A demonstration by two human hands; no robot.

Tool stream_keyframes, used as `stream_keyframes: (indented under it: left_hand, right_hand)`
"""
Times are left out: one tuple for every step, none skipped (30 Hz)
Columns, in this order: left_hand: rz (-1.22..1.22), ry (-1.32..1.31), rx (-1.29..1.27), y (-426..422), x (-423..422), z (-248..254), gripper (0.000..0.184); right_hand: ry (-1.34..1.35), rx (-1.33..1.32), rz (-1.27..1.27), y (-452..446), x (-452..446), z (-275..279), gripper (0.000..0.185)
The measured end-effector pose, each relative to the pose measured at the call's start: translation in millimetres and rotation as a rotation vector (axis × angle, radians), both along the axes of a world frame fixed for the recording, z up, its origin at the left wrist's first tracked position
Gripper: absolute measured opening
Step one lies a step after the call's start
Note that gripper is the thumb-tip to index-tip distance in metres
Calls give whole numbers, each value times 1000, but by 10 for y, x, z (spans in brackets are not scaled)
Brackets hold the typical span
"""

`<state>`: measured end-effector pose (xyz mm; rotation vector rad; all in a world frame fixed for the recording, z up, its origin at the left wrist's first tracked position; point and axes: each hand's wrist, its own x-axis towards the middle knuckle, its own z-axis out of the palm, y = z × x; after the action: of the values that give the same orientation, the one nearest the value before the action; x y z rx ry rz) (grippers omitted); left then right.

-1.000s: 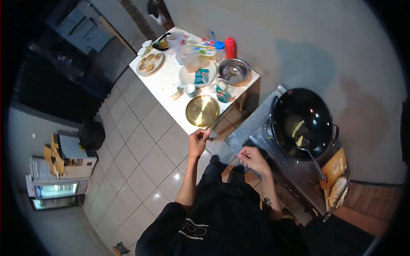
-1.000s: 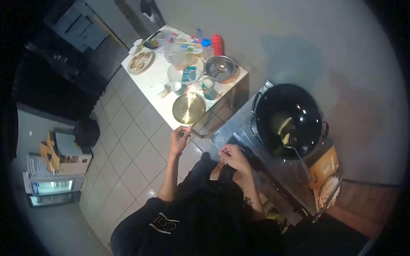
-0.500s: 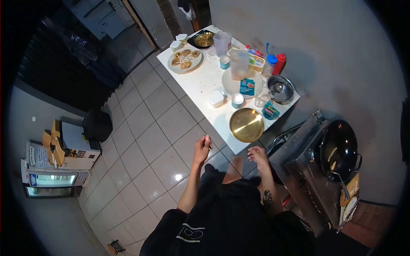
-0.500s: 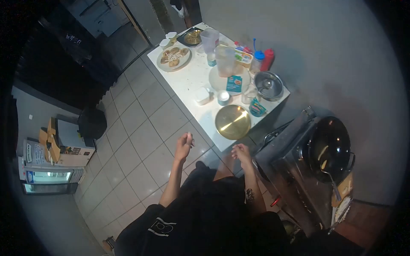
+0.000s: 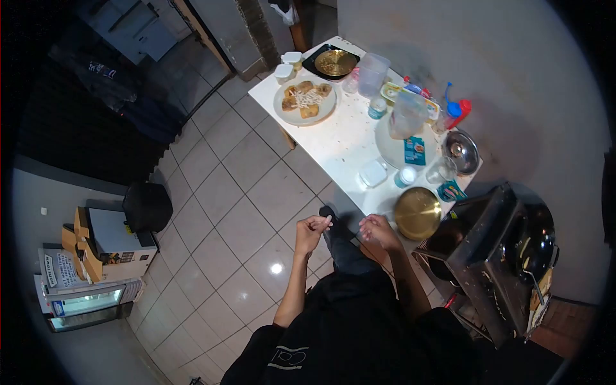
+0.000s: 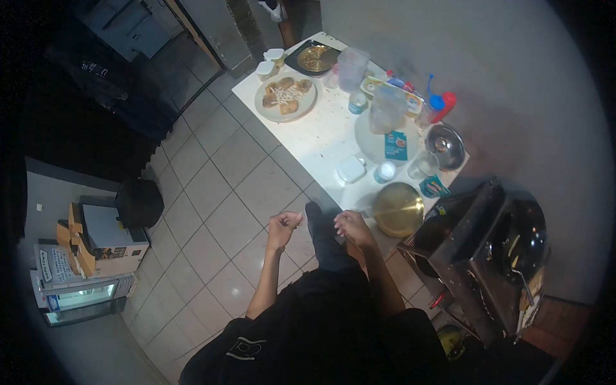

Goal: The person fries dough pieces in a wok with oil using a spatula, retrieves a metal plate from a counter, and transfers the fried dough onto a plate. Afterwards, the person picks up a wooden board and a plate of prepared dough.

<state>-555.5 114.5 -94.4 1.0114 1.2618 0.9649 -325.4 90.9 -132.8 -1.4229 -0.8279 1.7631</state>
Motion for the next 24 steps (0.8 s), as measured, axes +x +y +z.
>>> stream_keyframes:
  left_hand:
    - [-20, -29, -5, 130, -72, -9, 17]
    - [-53, -31, 15, 287, -163, -33, 17]
    - [-53, -26, 9, 430, -269, -70, 17]
    - [-51, -24, 22, 618, -368, -97, 17]
    - [-49, -23, 42, 845, -455, -105, 17]
    - [-47, -18, 47, 1079, -560, -91, 17]
    - [-55, 13, 39, 1300, -667, -67, 17]
    - [-61, 45, 27, 1491, -771, -45, 17]
    - [-59, 55, 23, 1688, -874, -12, 17]
    - [-86, 60, 12, 1946, -975, 28, 19]
    - [-115, 64, -1, 2202, -1069, 68, 22]
    - [-122, 69, 55, 2420, -1141, 114, 18]
    - [-128, 69, 49, 2596, -1213, 161, 18]
    - [-110, 99, 30, 2786, -1272, 204, 16]
    - [-95, 130, 14, 2981, -1298, 272, 15]
    - [-78, 80, 15, 3147, -1318, 308, 14]
    - [-100, 79, 7, 3294, -1363, 287, 14]
    - [-118, 69, 6, 3457, -1404, 246, 13]
    - [-141, 56, 11, 3650, -1427, 192, 13]
    - [-180, -1, 19, 3847, -1471, 40, 11]
    - [-223, -9, 21, 4062, -1492, -1, 11]
    - [-273, 22, 34, 4274, -1523, -29, 9]
    - [-327, 53, 45, 4487, -1558, -63, 7]
    - [-379, 155, 8, 4713, -1564, 21, 6]
  right_hand:
    - [24, 5, 32, 149, -104, 33, 16]
    - [30, -1, 31, 313, -222, 49, 16]
    - [35, -3, 38, 495, -340, 59, 13]
    - [38, 0, 45, 700, -441, 64, 11]
    - [41, 7, 47, 917, -528, 50, 11]
    - [58, 10, 61, 1134, -623, -5, 11]
    - [75, 10, 80, 1358, -712, -50, 12]
    - [153, 29, 86, 1591, -794, -98, 13]
    - [163, 26, 88, 1801, -884, -98, 13]
    - [136, 65, 91, 2050, -973, -90, 14]
    - [107, 103, 91, 2293, -1057, -79, 15]
    - [74, 82, 73, 2508, -1132, -1, 15]
    - [74, 76, 68, 2663, -1198, 83, 15]
    - [65, 59, 58, 2826, -1243, 169, 15]
    - [55, 46, 46, 3000, -1284, 267, 15]
    - [57, 7, 23, 3147, -1319, 297, 17]
    - [57, -1, 0, 3254, -1374, 270, 17]
    - [25, 36, -22, 3364, -1424, 219, 18]
    - [-12, 78, -50, 3495, -1459, 230, 19]
    - [-20, 43, -58, 3602, -1493, 246, 21]
    - [-29, 43, -101, 3725, -1519, 305, 21]
    - [-45, 32, -110, 3832, -1566, 351, 22]
    - [-59, 16, -122, 3927, -1635, 362, 22]
    - [-89, 4, -178, 4022, -1699, 339, 21]
